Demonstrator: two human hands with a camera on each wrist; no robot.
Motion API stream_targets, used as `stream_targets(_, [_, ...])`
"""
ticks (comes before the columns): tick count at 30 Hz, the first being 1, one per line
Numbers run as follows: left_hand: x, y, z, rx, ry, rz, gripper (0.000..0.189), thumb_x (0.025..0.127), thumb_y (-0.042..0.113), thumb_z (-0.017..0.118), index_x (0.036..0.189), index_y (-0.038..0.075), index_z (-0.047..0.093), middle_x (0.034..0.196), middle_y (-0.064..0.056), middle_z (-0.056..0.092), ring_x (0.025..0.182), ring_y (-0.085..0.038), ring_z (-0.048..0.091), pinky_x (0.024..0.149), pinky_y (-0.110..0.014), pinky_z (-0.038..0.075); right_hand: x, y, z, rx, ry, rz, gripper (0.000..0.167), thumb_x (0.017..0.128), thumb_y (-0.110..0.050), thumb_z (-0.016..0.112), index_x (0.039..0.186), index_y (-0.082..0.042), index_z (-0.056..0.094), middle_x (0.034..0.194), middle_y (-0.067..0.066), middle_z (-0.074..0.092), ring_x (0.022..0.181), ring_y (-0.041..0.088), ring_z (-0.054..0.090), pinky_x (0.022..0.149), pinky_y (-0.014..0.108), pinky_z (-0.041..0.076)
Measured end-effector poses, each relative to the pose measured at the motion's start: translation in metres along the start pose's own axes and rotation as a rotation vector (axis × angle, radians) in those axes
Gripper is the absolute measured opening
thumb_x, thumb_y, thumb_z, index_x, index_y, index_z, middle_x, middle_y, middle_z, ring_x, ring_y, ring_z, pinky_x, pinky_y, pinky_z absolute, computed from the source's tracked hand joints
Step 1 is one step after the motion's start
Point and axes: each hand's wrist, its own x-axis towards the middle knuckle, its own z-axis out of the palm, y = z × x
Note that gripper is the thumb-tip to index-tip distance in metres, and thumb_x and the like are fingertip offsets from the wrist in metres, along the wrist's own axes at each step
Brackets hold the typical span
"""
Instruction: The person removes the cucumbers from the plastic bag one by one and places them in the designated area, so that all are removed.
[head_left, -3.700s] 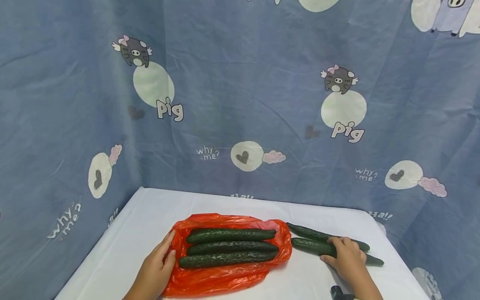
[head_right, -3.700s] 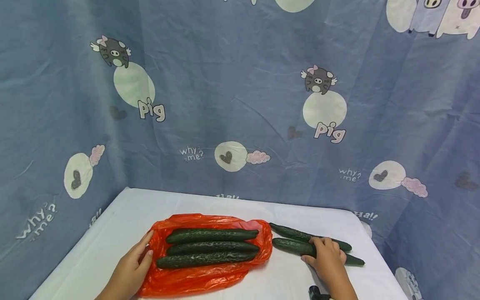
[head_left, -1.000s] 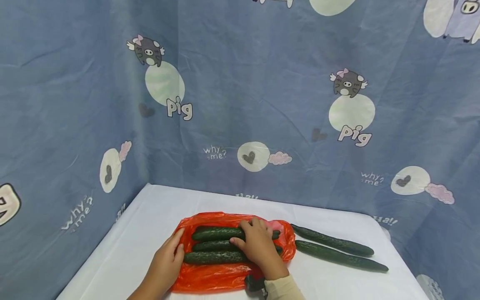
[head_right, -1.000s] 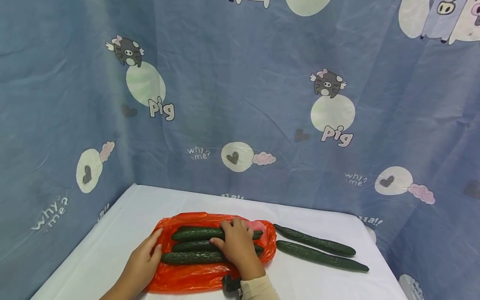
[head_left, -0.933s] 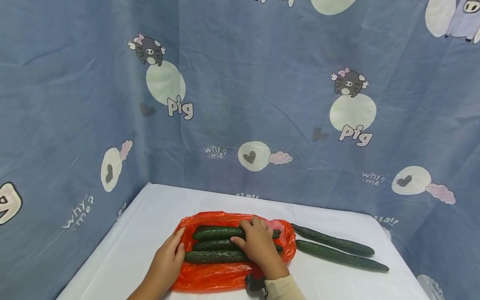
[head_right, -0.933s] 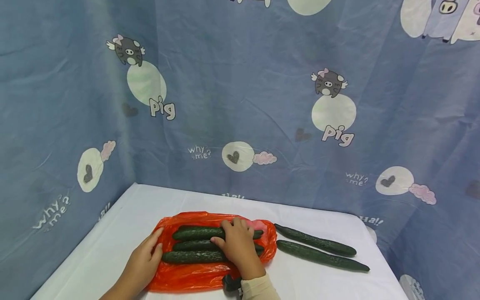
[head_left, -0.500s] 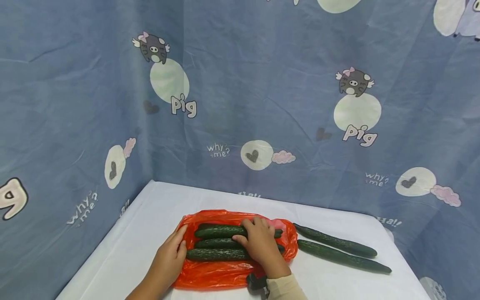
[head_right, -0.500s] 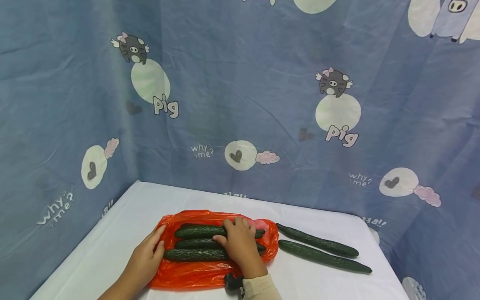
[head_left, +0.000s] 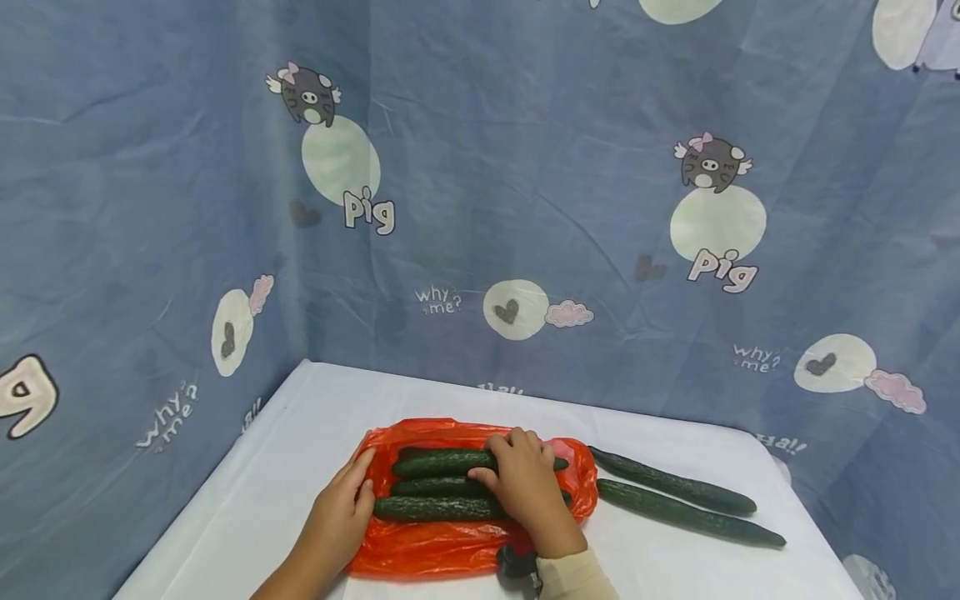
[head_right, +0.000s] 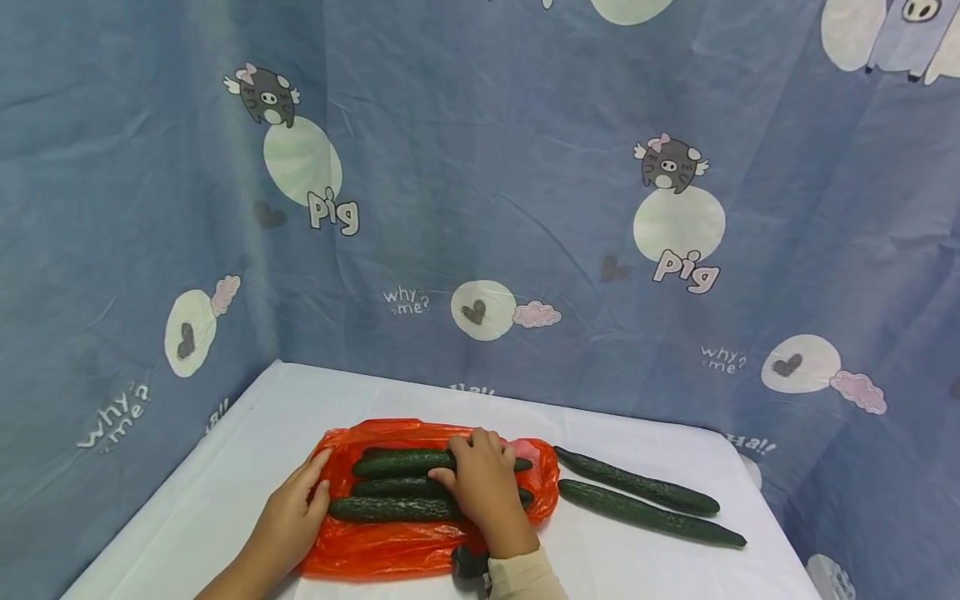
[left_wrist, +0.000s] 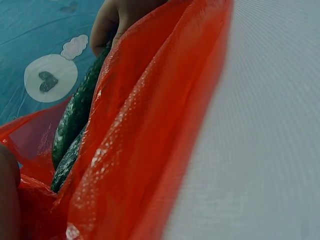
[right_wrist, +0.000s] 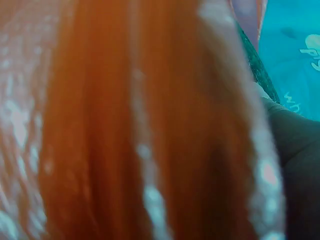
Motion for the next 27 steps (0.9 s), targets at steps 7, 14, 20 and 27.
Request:
stream_targets(7, [0.001,0.001,0.002,0.013,0.012,0.020,0.057,0.107,0.011,0.052,0.161,0.002,0.037,0.164,-0.023,0.039,0.149,-0.041,0.042,0.110,-0.057,0.044,0.000,0.005,-0.005,0.001,-0.001,0.009,0.044,0.089,-0.065,0.070,0.111,-0.027,0.067,0.098,-0.001,0.056,0.089,0.019,0.047,0.074,0.041,0.036])
stream_targets(14, [-0.001,0.004,0.001,0.017,0.005,0.009,0.056,0.107,0.010,0.052,0.161,0.002,0.038,0.163,-0.024,0.040,0.148,-0.042,0.042,0.112,-0.058,0.043,-0.002,0.010,-0.009,0.017,-0.004,0.015,0.045,0.089,-0.065,0.068,0.112,-0.027,0.068,0.099,-0.001,0.057,0.089,0.019,0.047,0.074,0.042,0.038])
stream_targets(20, [0.001,0.004,0.001,0.020,-0.015,-0.010,0.057,0.107,0.011,0.051,0.162,0.003,0.037,0.164,-0.023,0.039,0.148,-0.042,0.042,0.111,-0.058,0.044,-0.002,0.011,-0.015,0.029,0.014,0.026,0.045,0.089,-0.064,0.070,0.114,-0.027,0.069,0.101,0.000,0.058,0.089,0.020,0.047,0.073,0.041,0.033])
stream_targets(27, [0.002,0.003,0.000,0.027,-0.040,-0.033,0.058,0.107,0.012,0.050,0.163,0.002,0.035,0.165,-0.023,0.038,0.150,-0.042,0.040,0.112,-0.057,0.041,-0.002,0.013,-0.020,0.051,0.004,0.045,0.045,0.089,-0.063,0.070,0.115,-0.027,0.069,0.102,0.000,0.058,0.092,0.019,0.048,0.076,0.042,0.033])
